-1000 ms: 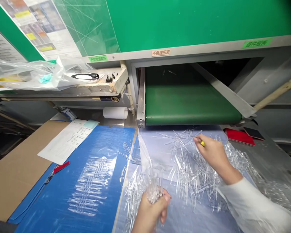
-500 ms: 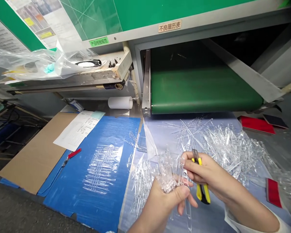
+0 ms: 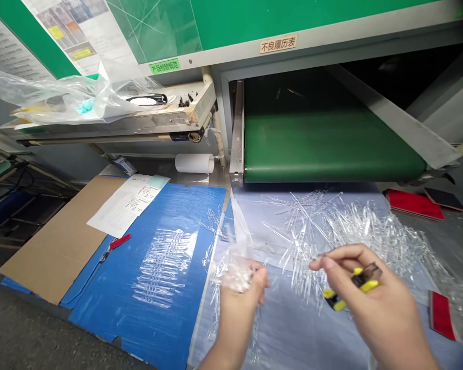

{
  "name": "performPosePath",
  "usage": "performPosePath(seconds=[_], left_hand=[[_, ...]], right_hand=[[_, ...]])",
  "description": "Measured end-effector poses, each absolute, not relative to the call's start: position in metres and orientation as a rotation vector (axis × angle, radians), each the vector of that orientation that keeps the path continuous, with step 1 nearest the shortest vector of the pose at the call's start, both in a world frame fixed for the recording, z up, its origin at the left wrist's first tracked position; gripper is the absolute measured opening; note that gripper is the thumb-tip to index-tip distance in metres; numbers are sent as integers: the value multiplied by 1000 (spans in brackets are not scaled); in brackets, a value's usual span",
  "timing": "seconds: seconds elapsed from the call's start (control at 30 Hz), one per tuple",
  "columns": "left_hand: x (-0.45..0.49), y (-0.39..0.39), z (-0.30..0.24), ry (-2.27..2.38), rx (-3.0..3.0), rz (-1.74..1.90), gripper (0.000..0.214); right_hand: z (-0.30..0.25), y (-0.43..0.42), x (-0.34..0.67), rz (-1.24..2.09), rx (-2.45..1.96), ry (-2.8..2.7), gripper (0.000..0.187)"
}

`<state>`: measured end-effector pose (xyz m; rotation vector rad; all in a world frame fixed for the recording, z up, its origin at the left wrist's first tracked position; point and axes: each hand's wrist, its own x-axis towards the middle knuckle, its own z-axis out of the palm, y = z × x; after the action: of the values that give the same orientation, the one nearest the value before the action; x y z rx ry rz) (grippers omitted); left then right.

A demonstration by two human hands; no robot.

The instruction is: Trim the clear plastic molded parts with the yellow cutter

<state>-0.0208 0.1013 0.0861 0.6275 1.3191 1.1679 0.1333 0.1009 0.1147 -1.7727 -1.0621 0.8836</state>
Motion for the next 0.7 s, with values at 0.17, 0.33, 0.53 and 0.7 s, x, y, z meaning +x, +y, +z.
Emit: performPosePath(seconds=[0.17, 0.33, 0.53, 0.7], left_hand=[[-11, 99, 93, 1204, 635, 1083, 25], [-17, 102, 99, 1248, 649, 1059, 18], [-20, 100, 99, 1240, 680, 974, 19], [-19, 102, 93, 1169, 605, 1106, 24]], right_hand=[[102, 73, 101, 1191, -1633, -1248, 16], [106, 72, 108, 1441, -1594, -1206, 25], [106, 81, 112, 1764, -1532, -1220, 41], [106, 81, 108, 1706, -1582, -1119, 41]])
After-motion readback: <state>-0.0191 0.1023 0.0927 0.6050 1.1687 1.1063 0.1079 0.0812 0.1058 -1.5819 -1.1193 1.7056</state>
